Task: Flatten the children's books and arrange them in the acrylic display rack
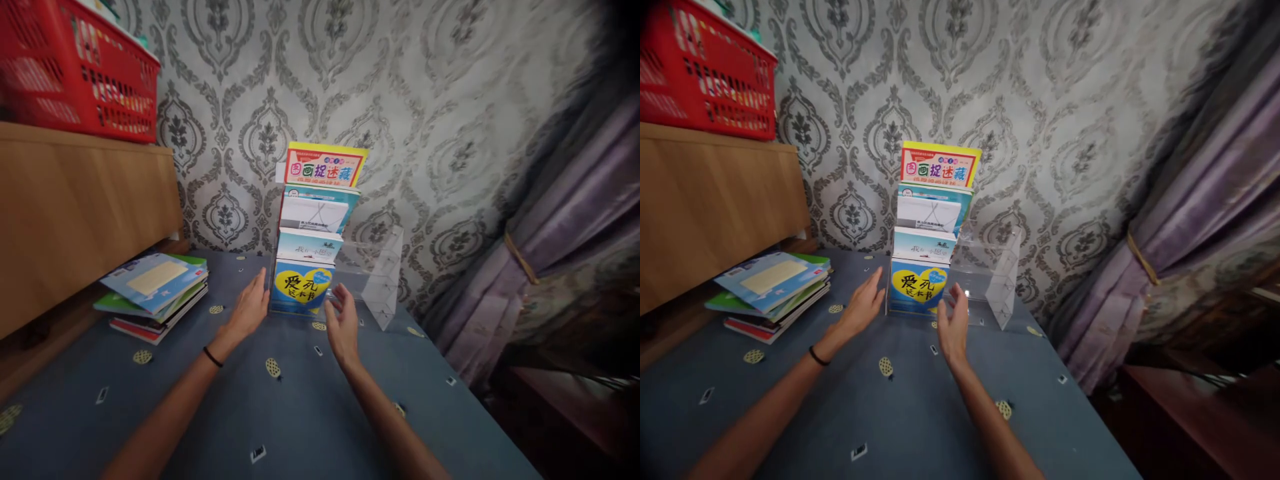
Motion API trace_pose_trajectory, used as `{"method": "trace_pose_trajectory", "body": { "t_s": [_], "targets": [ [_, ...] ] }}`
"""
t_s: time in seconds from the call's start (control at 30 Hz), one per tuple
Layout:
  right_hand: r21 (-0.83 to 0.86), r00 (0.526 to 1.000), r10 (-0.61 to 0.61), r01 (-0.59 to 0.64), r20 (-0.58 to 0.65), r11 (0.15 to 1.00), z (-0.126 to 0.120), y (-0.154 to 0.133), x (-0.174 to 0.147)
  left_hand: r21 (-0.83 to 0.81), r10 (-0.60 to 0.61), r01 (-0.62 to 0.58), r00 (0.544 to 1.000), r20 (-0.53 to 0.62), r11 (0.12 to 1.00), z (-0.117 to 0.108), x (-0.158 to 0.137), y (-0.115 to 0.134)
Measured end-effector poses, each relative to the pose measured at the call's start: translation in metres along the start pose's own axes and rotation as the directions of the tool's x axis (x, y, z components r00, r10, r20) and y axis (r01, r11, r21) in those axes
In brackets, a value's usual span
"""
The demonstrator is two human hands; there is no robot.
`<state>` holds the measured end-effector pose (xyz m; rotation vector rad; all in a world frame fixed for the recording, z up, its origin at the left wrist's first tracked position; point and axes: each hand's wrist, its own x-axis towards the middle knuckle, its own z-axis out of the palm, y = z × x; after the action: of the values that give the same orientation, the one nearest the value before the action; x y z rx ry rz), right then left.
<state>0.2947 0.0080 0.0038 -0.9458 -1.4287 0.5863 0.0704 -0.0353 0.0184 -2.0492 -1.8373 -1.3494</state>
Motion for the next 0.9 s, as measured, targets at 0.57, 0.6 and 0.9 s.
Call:
{"method": "trace_pose_trajectory", "body": {
  "t_s": [0.57, 0.6, 0.9],
  "targets": [
    [-0.057, 0.744, -0.145, 0.238, 0.653, 0.970, 0.006, 0.009, -0.091, 0.744, -0.321, 0.251, 0.946, -0.051, 0.619, -0.141, -0.038, -0.067],
    [-0.054, 0.737, -0.145, 0.239, 0.660, 0.970, 0.006, 0.009, -0.090, 0.756, -0.356, 0.262, 0.934, -0.041, 0.600, -0.143, -0.039, -0.067],
    [-0.042, 0.706, -0.143, 0.237, 0.694, 0.971, 0.005, 0.004, -0.089, 0.829, -0.384, 0.222, 0.923, -0.009, 0.513, -0.142, -0.042, -0.050]
  ]
}}
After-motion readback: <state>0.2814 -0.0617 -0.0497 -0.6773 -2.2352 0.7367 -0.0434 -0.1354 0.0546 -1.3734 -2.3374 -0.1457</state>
